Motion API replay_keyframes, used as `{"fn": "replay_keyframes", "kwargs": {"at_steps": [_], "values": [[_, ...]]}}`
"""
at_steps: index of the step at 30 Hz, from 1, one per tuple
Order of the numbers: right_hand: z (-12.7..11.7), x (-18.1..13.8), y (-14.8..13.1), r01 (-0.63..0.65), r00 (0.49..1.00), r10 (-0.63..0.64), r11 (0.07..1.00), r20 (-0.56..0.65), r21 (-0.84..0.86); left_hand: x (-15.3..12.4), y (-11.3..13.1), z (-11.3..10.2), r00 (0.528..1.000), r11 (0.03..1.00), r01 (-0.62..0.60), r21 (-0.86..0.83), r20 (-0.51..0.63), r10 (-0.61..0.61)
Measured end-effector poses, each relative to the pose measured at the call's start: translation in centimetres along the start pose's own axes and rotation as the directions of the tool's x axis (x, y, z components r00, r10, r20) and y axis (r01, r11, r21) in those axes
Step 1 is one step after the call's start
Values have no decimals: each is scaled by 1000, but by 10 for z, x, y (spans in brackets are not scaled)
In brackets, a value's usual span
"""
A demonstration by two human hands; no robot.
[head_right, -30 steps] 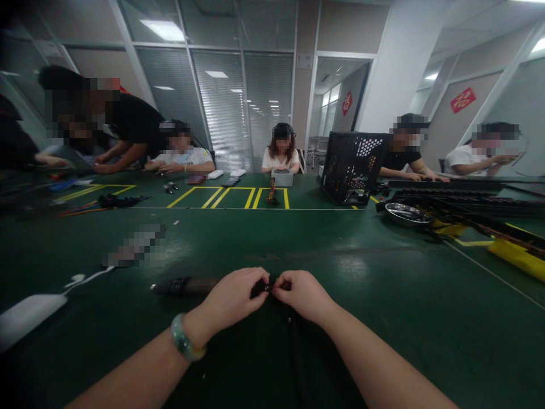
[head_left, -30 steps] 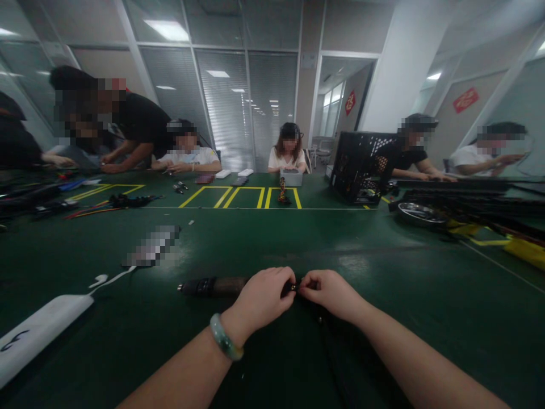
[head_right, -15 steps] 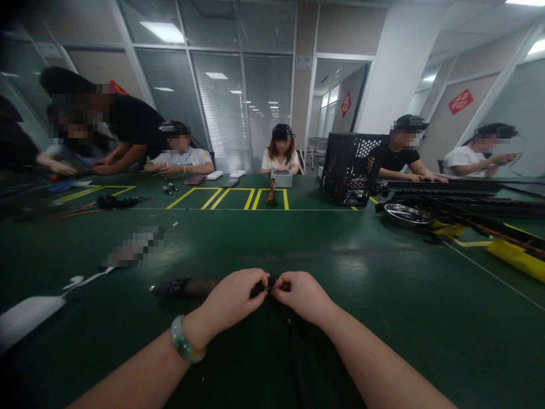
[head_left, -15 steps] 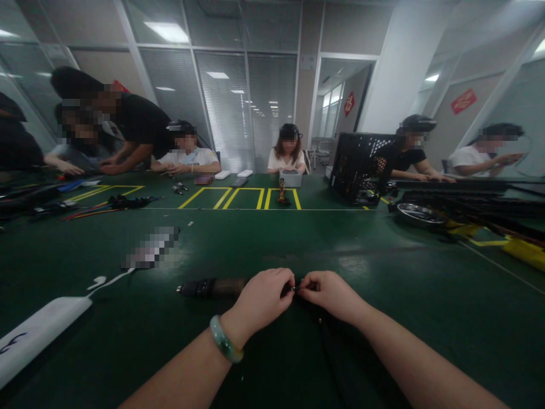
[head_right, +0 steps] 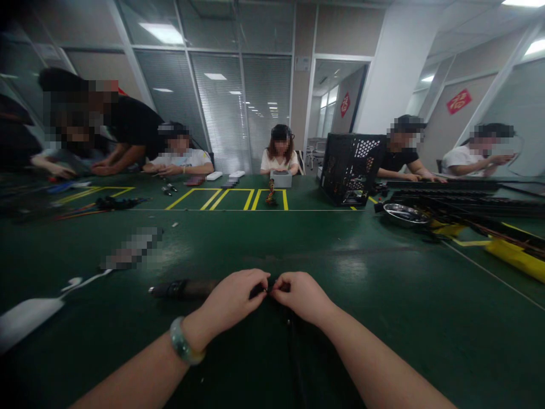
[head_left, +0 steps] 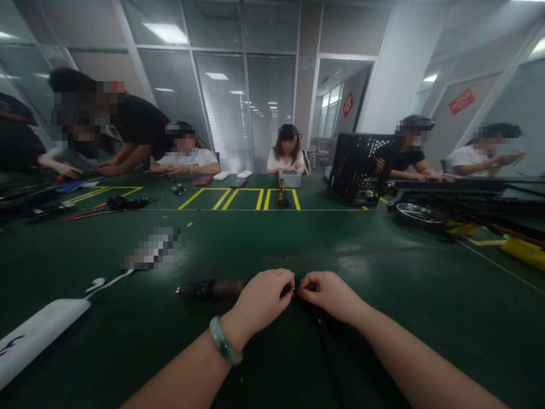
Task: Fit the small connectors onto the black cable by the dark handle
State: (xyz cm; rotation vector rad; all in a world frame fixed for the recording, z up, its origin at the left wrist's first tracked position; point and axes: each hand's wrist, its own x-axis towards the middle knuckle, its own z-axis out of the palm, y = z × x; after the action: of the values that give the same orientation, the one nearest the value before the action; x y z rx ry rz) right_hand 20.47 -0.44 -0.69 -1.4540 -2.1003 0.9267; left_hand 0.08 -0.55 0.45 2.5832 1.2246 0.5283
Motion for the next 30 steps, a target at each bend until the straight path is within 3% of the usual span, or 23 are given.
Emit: {"fn": "replay_keyframes", "kwargs": {"at_steps": [16, 23, 30], "values": [[-1, 0, -2, -13, 1000, 13, 1000, 14, 11, 0, -3, 3, 1000, 999, -30, -18, -11, 29], [-2, -1, -4, -22, 1000, 22, 1000, 18, 12, -2, 2, -2, 999, 999, 28, -21, -22, -28], [0, 0, -2, -9, 1000, 9, 1000, 14, 17, -2, 1, 1, 999, 1000, -24, 3, -38, 24]]}}
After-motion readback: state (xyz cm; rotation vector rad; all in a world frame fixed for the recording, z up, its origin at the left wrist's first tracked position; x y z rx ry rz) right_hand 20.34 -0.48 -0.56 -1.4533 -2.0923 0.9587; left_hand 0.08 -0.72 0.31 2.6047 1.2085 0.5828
